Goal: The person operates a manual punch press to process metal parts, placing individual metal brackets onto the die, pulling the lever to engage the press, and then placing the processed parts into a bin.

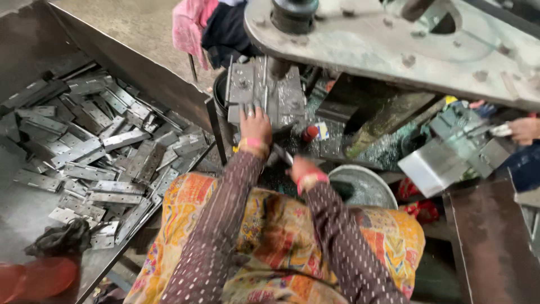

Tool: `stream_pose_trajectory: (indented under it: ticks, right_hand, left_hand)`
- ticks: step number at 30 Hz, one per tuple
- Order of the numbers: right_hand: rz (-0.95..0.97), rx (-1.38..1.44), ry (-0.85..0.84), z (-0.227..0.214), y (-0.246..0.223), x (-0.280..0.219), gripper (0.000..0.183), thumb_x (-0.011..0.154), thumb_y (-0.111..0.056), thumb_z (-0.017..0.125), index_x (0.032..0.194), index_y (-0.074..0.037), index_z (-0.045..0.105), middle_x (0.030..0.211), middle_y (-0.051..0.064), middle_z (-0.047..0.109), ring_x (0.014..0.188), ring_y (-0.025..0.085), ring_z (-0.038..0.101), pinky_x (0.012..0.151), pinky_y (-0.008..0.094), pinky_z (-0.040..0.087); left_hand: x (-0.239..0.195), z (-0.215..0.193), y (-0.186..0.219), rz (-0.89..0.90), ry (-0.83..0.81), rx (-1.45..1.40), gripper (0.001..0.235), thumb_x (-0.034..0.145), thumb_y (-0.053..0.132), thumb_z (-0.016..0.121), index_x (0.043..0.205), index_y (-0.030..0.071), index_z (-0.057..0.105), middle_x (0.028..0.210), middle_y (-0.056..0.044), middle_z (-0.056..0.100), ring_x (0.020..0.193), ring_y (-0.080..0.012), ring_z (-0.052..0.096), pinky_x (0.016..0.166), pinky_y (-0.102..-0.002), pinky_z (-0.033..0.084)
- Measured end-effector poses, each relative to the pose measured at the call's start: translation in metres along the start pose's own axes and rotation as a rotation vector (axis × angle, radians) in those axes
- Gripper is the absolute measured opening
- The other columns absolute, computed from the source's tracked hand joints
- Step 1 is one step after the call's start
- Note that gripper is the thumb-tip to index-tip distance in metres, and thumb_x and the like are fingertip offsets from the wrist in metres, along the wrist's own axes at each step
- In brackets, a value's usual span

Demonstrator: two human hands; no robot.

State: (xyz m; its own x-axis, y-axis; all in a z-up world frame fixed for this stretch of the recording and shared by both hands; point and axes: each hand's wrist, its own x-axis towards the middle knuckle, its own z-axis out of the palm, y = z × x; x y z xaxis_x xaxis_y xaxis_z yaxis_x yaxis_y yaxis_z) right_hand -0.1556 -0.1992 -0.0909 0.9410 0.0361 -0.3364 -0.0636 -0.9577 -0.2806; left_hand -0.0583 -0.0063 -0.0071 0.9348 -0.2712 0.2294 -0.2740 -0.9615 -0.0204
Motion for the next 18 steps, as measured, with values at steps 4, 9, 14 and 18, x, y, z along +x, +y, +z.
stream_pose_trajectory:
  ticks: [4, 9, 14, 18]
  right_hand:
    - [0.081, -0.003, 0.031, -0.023, -0.021, -0.017, 0.048, 0.090, -0.039, 0.076, 0.115, 0.001, 0.063, 0.105, 0.028, 0.072, 0.101, 0.045, 0.070, 0.086, 0.052, 0.055]
    - [0.131, 0.027, 0.183, -0.001, -0.036, -0.063, 0.046, 0.092, -0.037, 0.075, 0.116, 0.000, 0.062, 0.101, 0.028, 0.072, 0.098, 0.047, 0.070, 0.086, 0.054, 0.055]
    - [0.055, -0.015, 0.123, -0.014, -0.026, -0.036, 0.046, 0.088, -0.036, 0.078, 0.112, 0.001, 0.064, 0.100, 0.029, 0.071, 0.100, 0.046, 0.069, 0.087, 0.054, 0.054]
    - [0.154, -0.075, 0.090, -0.028, -0.035, -0.019, 0.046, 0.085, -0.036, 0.080, 0.111, -0.001, 0.066, 0.104, 0.026, 0.071, 0.102, 0.045, 0.069, 0.089, 0.053, 0.054]
  left_hand:
    - [0.020, 0.008, 0.002, -0.040, -0.001, 0.014, 0.041, 0.104, 0.021, 0.042, 0.133, 0.006, 0.067, 0.151, -0.018, 0.053, 0.144, -0.0360, 0.046, 0.121, -0.058, 0.023]
    - [0.016, 0.015, -0.006, -0.011, 0.012, 0.020, 0.043, 0.101, 0.024, 0.040, 0.130, 0.007, 0.067, 0.153, -0.017, 0.049, 0.143, -0.0350, 0.044, 0.122, -0.058, 0.019]
    - [0.015, 0.021, -0.004, 0.022, 0.055, 0.054, 0.044, 0.100, 0.027, 0.041, 0.131, 0.006, 0.066, 0.149, -0.018, 0.052, 0.139, -0.0391, 0.046, 0.118, -0.056, 0.023]
    - [0.010, 0.033, 0.003, 0.000, 0.008, 0.033, 0.041, 0.105, 0.020, 0.043, 0.134, 0.003, 0.067, 0.147, -0.020, 0.056, 0.135, -0.0390, 0.053, 0.120, -0.057, 0.027]
